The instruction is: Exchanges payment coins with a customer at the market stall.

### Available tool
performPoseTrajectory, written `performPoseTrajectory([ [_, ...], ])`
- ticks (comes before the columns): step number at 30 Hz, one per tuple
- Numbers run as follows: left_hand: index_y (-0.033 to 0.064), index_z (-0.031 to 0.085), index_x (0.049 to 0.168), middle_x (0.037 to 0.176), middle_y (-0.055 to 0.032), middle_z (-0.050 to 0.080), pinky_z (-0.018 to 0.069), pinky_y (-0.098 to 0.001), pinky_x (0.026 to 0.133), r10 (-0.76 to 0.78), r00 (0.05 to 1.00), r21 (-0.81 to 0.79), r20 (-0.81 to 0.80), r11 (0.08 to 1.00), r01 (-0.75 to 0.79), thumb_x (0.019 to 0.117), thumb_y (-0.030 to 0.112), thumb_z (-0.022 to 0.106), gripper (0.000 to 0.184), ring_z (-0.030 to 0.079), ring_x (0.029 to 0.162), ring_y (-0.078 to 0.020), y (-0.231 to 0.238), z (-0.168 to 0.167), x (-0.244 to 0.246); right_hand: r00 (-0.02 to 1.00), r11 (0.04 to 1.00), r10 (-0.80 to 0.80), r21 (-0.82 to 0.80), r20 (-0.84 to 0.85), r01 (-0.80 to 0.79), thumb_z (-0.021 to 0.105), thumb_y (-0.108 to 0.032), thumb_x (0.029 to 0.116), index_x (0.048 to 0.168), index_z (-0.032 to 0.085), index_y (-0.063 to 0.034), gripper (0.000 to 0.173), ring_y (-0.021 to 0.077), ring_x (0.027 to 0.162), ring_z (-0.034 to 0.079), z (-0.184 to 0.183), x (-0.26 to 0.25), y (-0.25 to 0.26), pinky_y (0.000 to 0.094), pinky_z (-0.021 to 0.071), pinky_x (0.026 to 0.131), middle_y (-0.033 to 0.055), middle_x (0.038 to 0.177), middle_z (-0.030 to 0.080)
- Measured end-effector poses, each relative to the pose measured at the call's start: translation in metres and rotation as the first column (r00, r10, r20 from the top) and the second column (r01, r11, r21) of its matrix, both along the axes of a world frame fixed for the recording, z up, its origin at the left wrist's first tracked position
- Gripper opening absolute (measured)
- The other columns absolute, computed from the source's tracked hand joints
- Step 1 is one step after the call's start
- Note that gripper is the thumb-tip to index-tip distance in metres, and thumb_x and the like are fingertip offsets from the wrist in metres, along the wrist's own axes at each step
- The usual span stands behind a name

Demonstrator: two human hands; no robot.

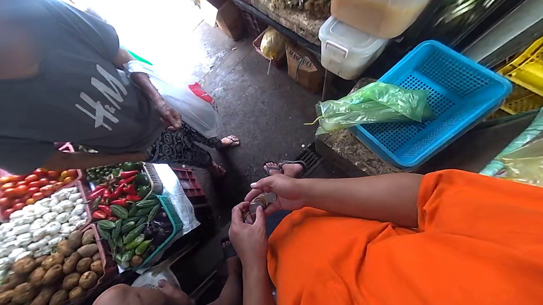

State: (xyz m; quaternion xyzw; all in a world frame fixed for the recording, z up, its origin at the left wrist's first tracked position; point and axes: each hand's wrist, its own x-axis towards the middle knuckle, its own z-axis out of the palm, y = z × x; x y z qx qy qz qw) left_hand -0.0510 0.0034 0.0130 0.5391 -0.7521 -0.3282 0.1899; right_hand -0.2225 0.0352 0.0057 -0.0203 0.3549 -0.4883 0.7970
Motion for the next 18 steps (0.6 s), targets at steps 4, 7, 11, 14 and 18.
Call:
performPoseTrajectory([
  [4,0.0100,0.070,0.107,0.073,0.0042,0.062,0.0507,-0.0289,0.060,0.001,1.000,-0.021,-0.003,1.000,-0.001,0.0839,0.021,0.078,0.027,0.057,0.061,-0.0066,0.0007,-0.0042,0.0007,1.000,1.000,0.008,0.006,0.003,-0.008,0.033,-0.040,0.1117,0.118,0.063,0.0004,0.050,0.0253,0.098,0.068,-0.0010,-0.0003,-0.0003,0.0431,0.0575,0.089,0.0158,0.109,0.068],
  [7,0.0094,0.070,0.107,0.074,0.0037,0.063,0.0510,-0.0283,0.061,-0.002,1.000,-0.026,-0.011,1.000,0.002,0.0839,0.021,0.078,0.027,0.057,0.062,-0.0060,0.0013,-0.0040,0.0007,1.000,1.000,0.015,-0.007,0.001,-0.015,0.033,-0.041,0.1116,0.117,0.063,-0.0001,0.051,0.0251,0.097,0.068,-0.0031,-0.0001,-0.0005,0.0432,0.0578,0.088,0.0154,0.108,0.068],
  [11,0.0085,0.070,0.108,0.077,0.0017,0.065,0.0528,-0.0321,0.063,-0.023,1.000,-0.035,0.008,0.999,0.024,0.0848,0.021,0.078,0.027,0.059,0.065,-0.0085,0.0014,-0.0053,0.0008,1.000,1.000,0.013,-0.001,-0.013,-0.013,0.034,-0.042,0.1111,0.117,0.063,0.0004,0.051,0.0255,0.098,0.068,-0.0040,-0.0002,0.0002,0.0437,0.0575,0.088,0.0158,0.110,0.068],
  [14,0.0089,0.070,0.108,0.076,0.0019,0.064,0.0522,-0.0327,0.062,-0.033,0.999,-0.047,0.024,0.998,0.034,0.0852,0.023,0.077,0.028,0.058,0.064,-0.0086,0.0018,-0.0060,0.0001,1.000,1.000,0.014,-0.005,-0.008,-0.014,0.035,-0.044,0.1108,0.117,0.063,0.0001,0.052,0.0258,0.098,0.068,-0.0038,-0.0014,0.0011,0.0436,0.0578,0.088,0.0162,0.110,0.068],
  [18,0.0080,0.070,0.110,0.081,-0.0007,0.067,0.0538,-0.0373,0.066,-0.056,0.996,-0.081,0.074,0.995,0.062,0.0838,0.032,0.081,0.037,0.061,0.067,-0.0124,0.0026,-0.0037,-0.0027,1.000,0.999,0.004,-0.036,0.006,-0.003,0.033,-0.046,0.1107,0.117,0.063,-0.0004,0.055,0.0236,0.097,0.068,-0.0039,-0.0017,0.0026,0.0417,0.0571,0.088,0.0149,0.109,0.068],
])
